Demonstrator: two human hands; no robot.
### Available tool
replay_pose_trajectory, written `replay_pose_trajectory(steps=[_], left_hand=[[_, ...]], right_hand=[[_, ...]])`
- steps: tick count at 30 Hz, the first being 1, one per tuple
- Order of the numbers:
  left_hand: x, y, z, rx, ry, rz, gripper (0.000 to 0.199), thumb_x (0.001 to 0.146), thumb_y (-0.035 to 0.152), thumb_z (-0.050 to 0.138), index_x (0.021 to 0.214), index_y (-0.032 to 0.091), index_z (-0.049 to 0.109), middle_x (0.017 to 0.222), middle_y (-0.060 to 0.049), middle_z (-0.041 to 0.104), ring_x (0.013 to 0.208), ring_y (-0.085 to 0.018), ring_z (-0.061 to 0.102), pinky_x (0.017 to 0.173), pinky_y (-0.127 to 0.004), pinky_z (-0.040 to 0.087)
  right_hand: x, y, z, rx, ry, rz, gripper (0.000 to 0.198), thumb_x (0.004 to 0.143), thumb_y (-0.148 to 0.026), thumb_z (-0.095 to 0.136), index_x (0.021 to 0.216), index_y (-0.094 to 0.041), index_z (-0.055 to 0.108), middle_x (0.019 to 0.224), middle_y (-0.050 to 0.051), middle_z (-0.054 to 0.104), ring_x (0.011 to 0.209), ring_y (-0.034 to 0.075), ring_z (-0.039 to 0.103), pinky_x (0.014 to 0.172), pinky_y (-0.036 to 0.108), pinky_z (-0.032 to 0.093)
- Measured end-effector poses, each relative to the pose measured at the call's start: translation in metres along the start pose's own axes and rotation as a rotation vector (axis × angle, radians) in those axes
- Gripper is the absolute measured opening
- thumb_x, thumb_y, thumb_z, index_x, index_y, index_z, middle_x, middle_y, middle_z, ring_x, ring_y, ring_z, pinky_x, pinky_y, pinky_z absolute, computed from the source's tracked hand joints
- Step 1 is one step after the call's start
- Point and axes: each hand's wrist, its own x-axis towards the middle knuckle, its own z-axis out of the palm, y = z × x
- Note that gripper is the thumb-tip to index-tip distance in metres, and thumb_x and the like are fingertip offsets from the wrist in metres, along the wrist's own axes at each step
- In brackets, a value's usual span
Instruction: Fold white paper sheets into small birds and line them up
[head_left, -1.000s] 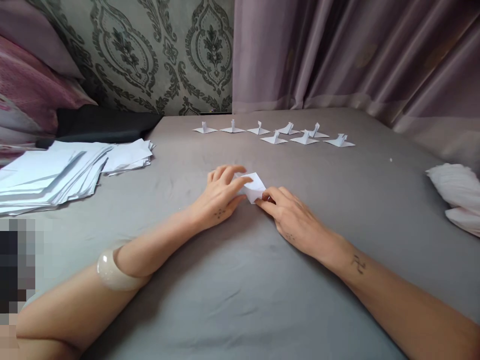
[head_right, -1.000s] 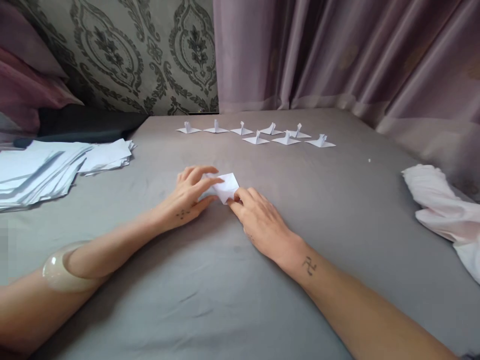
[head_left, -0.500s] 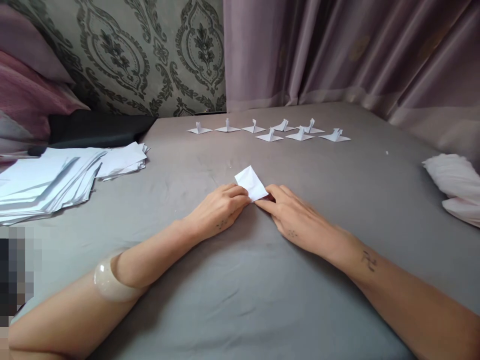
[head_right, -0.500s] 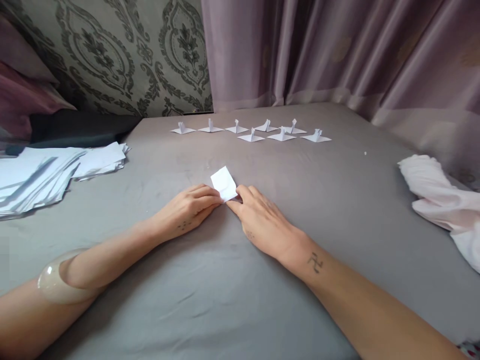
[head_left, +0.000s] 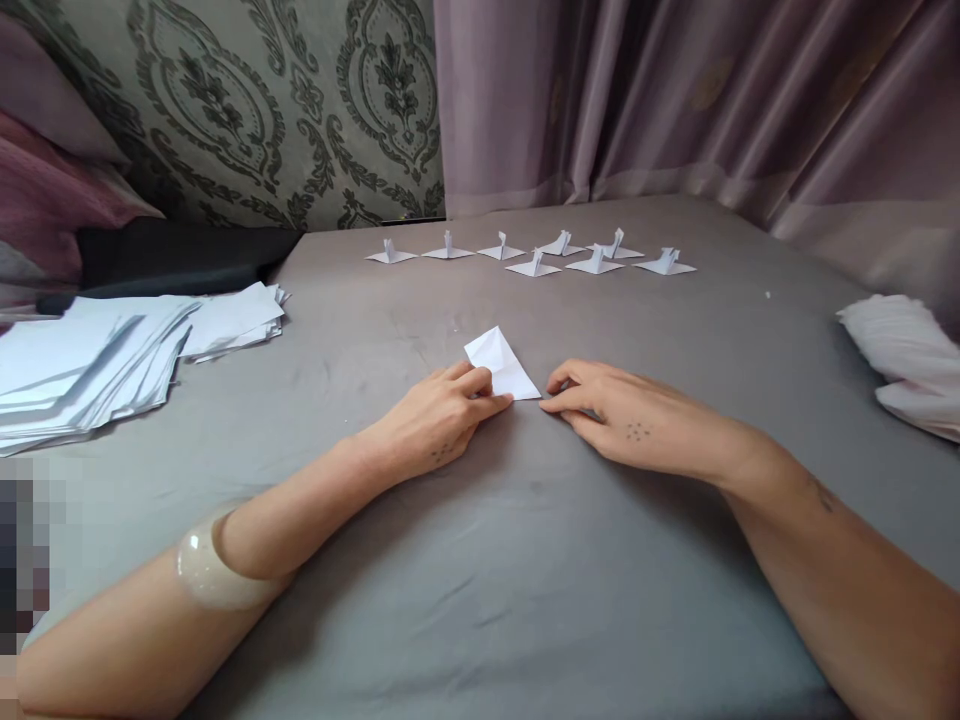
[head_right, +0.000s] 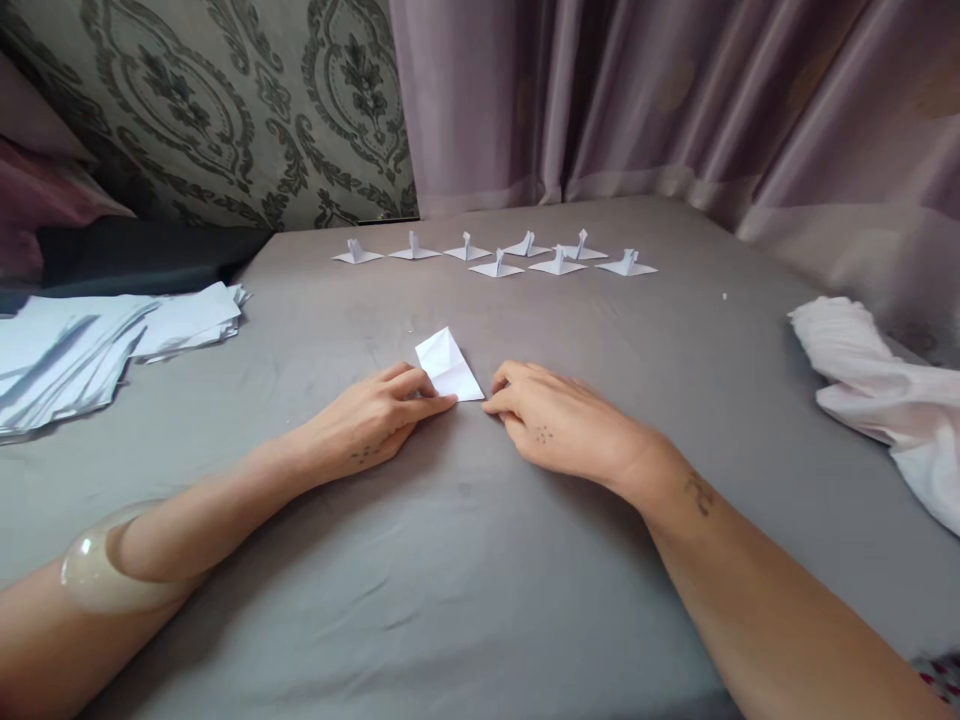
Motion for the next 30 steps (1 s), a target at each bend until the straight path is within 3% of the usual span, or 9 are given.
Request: replay_pose_trajectory(steps=[6,12,17,22,26,30], left_hand=[[0.004,0.001,0.001,0.041,-0.066,-0.013,0.049,0.090,0.007,0.034,0.132,0.023,0.054,0.097,-0.010,0.054,0.087,-0.021,0.047,0.077,-0.032,0.044],[0.008,0.003,0.004,0.090,-0.066,-0.039,0.057,0.086,0.007,0.039,0.137,0.033,0.048,0.094,-0.010,0.051,0.081,-0.021,0.045,0.073,-0.034,0.043],[0.003,0.003,0.006,-0.035,0.093,-0.103,0.038,0.093,0.014,0.034,0.113,0.019,0.066,0.096,-0.010,0.060,0.086,-0.019,0.053,0.074,-0.032,0.047],[0.000,0.002,0.010,-0.101,0.195,-0.147,0.029,0.091,0.014,0.037,0.096,0.018,0.066,0.094,-0.007,0.065,0.088,-0.018,0.060,0.072,-0.029,0.050],[0.001,0.002,0.010,-0.103,0.355,-0.251,0.024,0.089,0.015,0.045,0.109,0.018,0.058,0.105,-0.008,0.061,0.094,-0.020,0.058,0.076,-0.031,0.050],[0.000,0.001,0.005,0.048,0.601,-0.357,0.048,0.084,0.022,0.058,0.129,0.018,0.043,0.125,-0.016,0.047,0.116,-0.029,0.044,0.096,-0.045,0.039]], right_hand=[[0.004,0.013,-0.001,0.092,-0.014,0.044,0.032,0.084,-0.019,0.045,0.095,-0.031,0.073,0.116,-0.001,0.063,0.095,0.019,0.061,0.081,0.031,0.046],[0.015,0.008,0.005,0.159,0.124,0.195,0.029,0.083,-0.021,0.045,0.087,-0.029,0.072,0.095,-0.001,0.070,0.081,0.017,0.062,0.071,0.029,0.045],[0.027,-0.004,0.023,0.260,0.282,0.370,0.024,0.083,-0.036,0.054,0.097,-0.023,0.068,0.082,0.001,0.069,0.070,0.016,0.060,0.062,0.028,0.044],[0.033,-0.009,0.035,0.361,0.354,0.380,0.029,0.077,-0.036,0.063,0.102,-0.022,0.065,0.082,0.000,0.068,0.065,0.013,0.057,0.060,0.026,0.043],[0.034,-0.011,0.038,0.390,0.414,0.293,0.015,0.079,-0.028,0.063,0.092,-0.022,0.067,0.077,-0.001,0.065,0.061,0.011,0.053,0.059,0.025,0.042],[0.033,-0.010,0.041,0.168,0.601,0.084,0.011,0.086,-0.019,0.055,0.085,-0.020,0.066,0.088,0.002,0.065,0.074,0.013,0.056,0.066,0.025,0.042]])
